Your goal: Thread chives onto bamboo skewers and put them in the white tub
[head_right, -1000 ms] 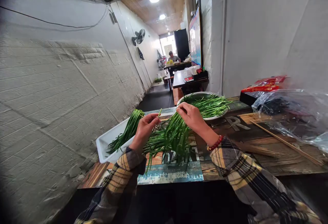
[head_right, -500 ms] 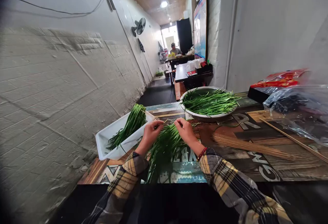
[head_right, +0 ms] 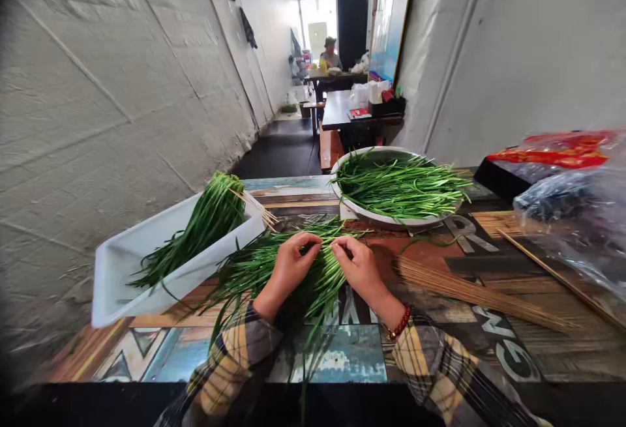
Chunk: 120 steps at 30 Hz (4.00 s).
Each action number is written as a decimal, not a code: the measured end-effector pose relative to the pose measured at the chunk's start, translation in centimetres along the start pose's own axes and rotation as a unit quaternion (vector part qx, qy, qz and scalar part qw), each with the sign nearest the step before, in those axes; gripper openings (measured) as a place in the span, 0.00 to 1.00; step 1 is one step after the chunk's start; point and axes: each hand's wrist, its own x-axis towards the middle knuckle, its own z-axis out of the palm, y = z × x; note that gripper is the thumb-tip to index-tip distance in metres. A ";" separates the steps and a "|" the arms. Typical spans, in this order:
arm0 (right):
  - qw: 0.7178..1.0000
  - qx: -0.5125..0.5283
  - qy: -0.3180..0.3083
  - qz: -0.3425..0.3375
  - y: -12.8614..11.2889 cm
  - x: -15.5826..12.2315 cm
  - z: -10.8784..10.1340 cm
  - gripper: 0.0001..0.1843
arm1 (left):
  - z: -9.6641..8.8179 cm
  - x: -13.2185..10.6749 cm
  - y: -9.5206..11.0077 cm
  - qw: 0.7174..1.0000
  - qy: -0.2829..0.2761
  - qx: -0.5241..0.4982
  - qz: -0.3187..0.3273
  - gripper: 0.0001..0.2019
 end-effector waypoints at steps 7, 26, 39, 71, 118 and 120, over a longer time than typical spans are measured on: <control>0.998 0.026 0.001 0.051 0.8 0.2 0.4 0.10 | 0.3 0.2 -0.1 0.999 -0.021 -0.007 -0.026 0.05; 0.999 -0.029 -0.011 0.044 -0.4 -0.1 -0.2 0.09 | 0.4 0.0 -0.3 0.998 -0.006 -0.056 -0.017 0.06; 0.997 -0.027 -0.012 0.075 0.2 0.0 0.1 0.10 | 0.3 -0.1 -0.1 0.997 -0.022 -0.076 -0.009 0.05; 0.996 -0.037 0.003 0.084 0.0 0.0 0.1 0.12 | 0.4 -0.2 -0.2 0.997 -0.017 -0.072 0.002 0.06; 0.994 -0.009 -0.014 0.108 -0.4 -0.1 0.0 0.12 | 0.3 -0.1 0.3 0.996 -0.007 -0.094 0.000 0.07; 0.994 -0.009 -0.014 0.105 -0.4 -0.1 0.0 0.11 | 0.3 -0.1 0.3 0.995 -0.007 -0.095 0.001 0.07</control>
